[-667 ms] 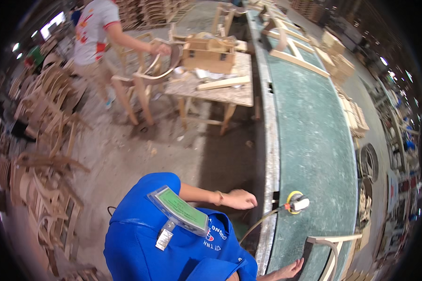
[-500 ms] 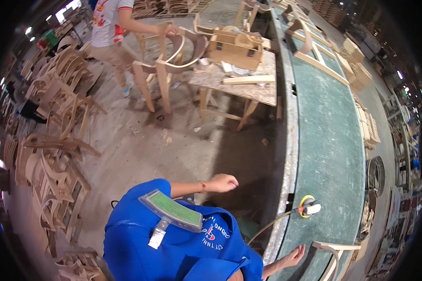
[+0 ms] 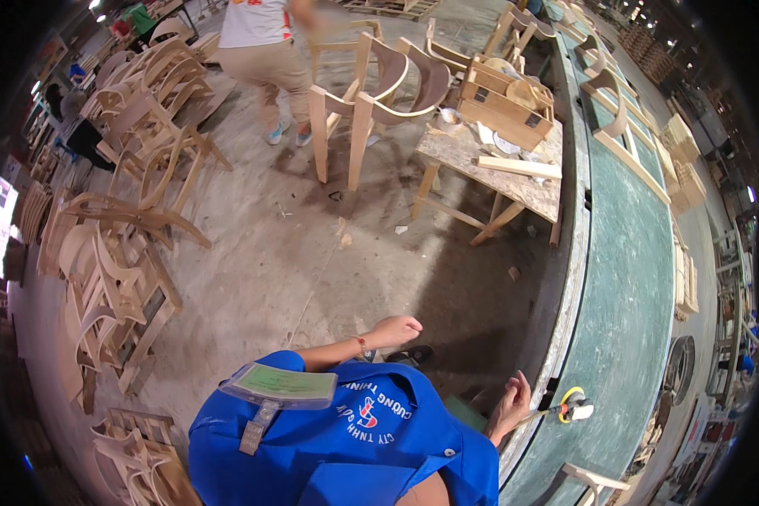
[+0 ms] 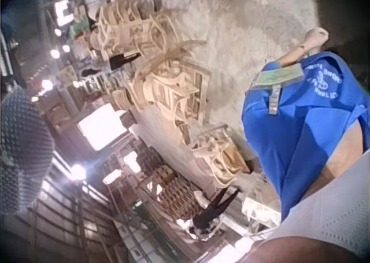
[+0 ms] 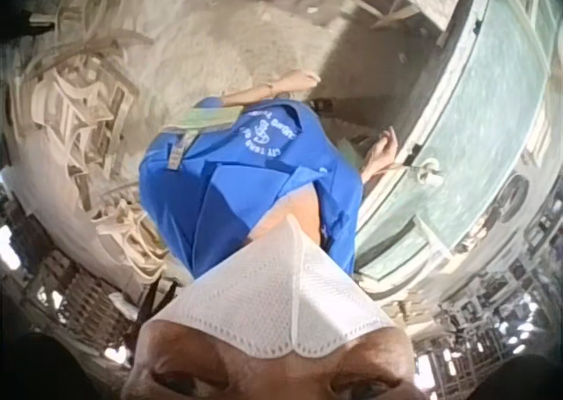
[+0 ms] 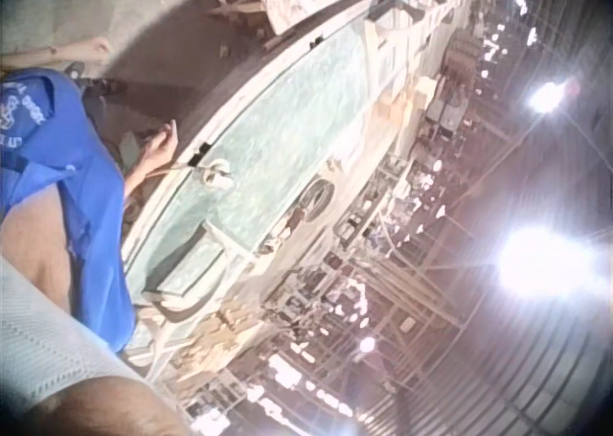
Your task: The person uses a handheld orbital sander to smooth the surfaces and edges of curved wooden chair parts. They repeatedly pick up parts, sand them, and place them on a workbench in a furniture workshop.
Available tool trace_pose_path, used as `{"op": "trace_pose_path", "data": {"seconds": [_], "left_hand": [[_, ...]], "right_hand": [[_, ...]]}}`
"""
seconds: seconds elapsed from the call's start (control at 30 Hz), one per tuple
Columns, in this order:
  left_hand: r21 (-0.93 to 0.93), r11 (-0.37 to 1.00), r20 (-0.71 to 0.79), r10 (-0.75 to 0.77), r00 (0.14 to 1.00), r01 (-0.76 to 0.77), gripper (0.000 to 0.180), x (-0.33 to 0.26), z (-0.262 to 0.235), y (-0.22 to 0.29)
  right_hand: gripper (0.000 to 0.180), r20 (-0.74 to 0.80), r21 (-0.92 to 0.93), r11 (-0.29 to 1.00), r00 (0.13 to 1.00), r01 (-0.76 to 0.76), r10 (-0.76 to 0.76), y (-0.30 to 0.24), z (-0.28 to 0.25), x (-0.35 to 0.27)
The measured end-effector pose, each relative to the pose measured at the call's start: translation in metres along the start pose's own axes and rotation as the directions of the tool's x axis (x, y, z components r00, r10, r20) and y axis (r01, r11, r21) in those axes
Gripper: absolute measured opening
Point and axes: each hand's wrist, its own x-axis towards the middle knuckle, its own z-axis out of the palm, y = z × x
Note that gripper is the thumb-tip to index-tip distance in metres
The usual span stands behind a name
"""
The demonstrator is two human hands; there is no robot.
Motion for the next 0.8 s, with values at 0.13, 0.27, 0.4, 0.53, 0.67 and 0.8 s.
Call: {"op": "trace_pose_path", "data": {"seconds": [0.13, 0.27, 0.4, 0.53, 0.67, 0.8], "left_hand": [[-0.061, 0.998, 0.087, -0.027, 0.996, 0.032, 0.036, 0.011, 0.011, 0.027], [0.064, 0.998, 0.104, 0.02, 0.994, -0.026, 0.036, 0.029, 0.003, 0.023], [0.272, 0.961, 0.032, -0.067, 0.997, 0.056, 0.038, 0.048, -0.011, 0.021], [0.199, 0.973, -0.149, -0.091, 0.985, 0.12, 0.035, 0.058, -0.033, 0.012], [0.19, 0.944, -0.315, -0.202, 0.927, 0.27, 0.036, 0.046, -0.052, -0.02], [0.093, 0.923, -0.442, -0.298, 0.846, 0.374, 0.032, 0.021, -0.072, -0.066]], "right_hand": [[0.036, 0.088, -0.057, 0.995, 0.994, 0.076, -0.071, 0.001, 0.009, 0.034], [0.036, 0.137, -0.137, 0.986, 0.988, 0.095, -0.076, 0.016, 0.003, 0.073], [0.035, 0.142, -0.119, 0.992, 0.99, 0.036, -0.019, 0.037, 0.005, 0.1], [0.033, 0.213, -0.087, 0.993, 0.975, 0.082, -0.062, 0.052, 0.023, 0.134], [0.029, 0.355, -0.116, 0.976, 0.925, 0.186, -0.134, 0.031, 0.063, 0.169], [0.024, 0.449, -0.05, 0.937, 0.846, 0.345, -0.288, -0.009, 0.119, 0.201]]}}
